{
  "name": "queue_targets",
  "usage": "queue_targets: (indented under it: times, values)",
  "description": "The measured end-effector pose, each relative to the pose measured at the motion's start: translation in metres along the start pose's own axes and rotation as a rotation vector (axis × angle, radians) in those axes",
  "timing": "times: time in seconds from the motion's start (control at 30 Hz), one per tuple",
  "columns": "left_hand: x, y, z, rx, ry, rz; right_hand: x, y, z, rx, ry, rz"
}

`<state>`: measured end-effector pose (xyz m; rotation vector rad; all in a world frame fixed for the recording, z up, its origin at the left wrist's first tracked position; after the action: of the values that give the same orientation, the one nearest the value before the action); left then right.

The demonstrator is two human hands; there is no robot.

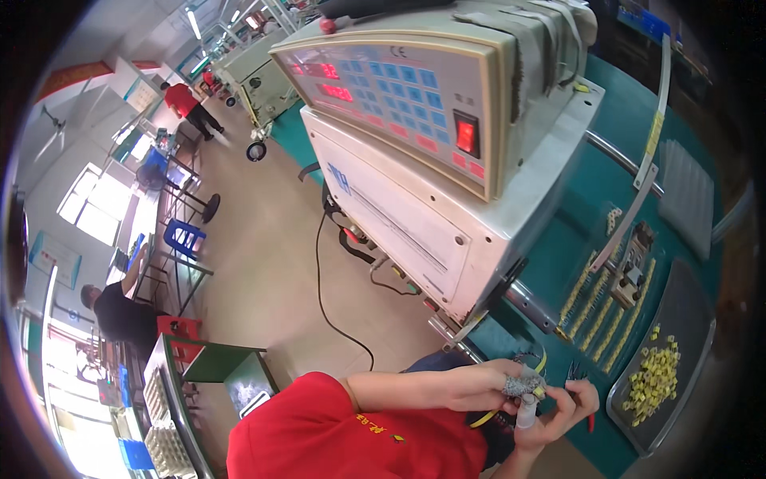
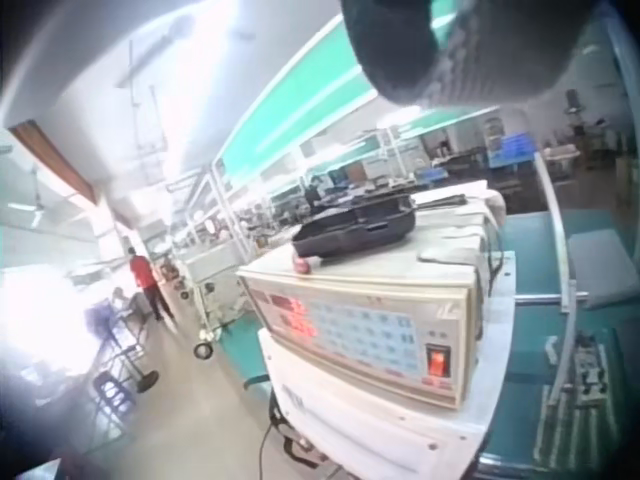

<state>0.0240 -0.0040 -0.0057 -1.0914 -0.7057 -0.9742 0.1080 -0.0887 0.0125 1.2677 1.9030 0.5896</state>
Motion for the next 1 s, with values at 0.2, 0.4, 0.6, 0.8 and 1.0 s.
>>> queue_targets:
  times: [0.2,0.4,0.6,0.8,1.0]
  values:
    - [-0.003,0.004,-0.003,0.021,0.021,-0.055,0.004,0.002,-0.013,-0.111,-0.071,0.036]
    - [-0.01,0.007,0.0,0.343,0.418,0.019,0.014,-0.002,-0.015,0.14,0.129,0.04]
    - [-0.008,0.002,0.006,0.315,0.347,0.055,0.015,-0.002,-0.012,0.325,0.308,0.024]
    - [-0.007,0.0,0.007,0.182,0.257,0.102,0.015,-0.005,-0.01,0.333,0.368,-0.04]
    - [-0.003,0.0,0.007,0.182,0.3,0.095,0.014,-0.008,-0.004,0.467,0.433,-0.02]
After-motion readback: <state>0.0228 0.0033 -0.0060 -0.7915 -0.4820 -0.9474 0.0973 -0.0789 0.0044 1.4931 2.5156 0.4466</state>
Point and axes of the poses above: each hand's wrist, its own y-axis towards the middle knuckle, its own x-axis out of the palm, z = x × y, the point moved 4 cm from there along y, towards the middle knuckle, and after that the axes turned 11 degrees about z, right-handed, at the moved point
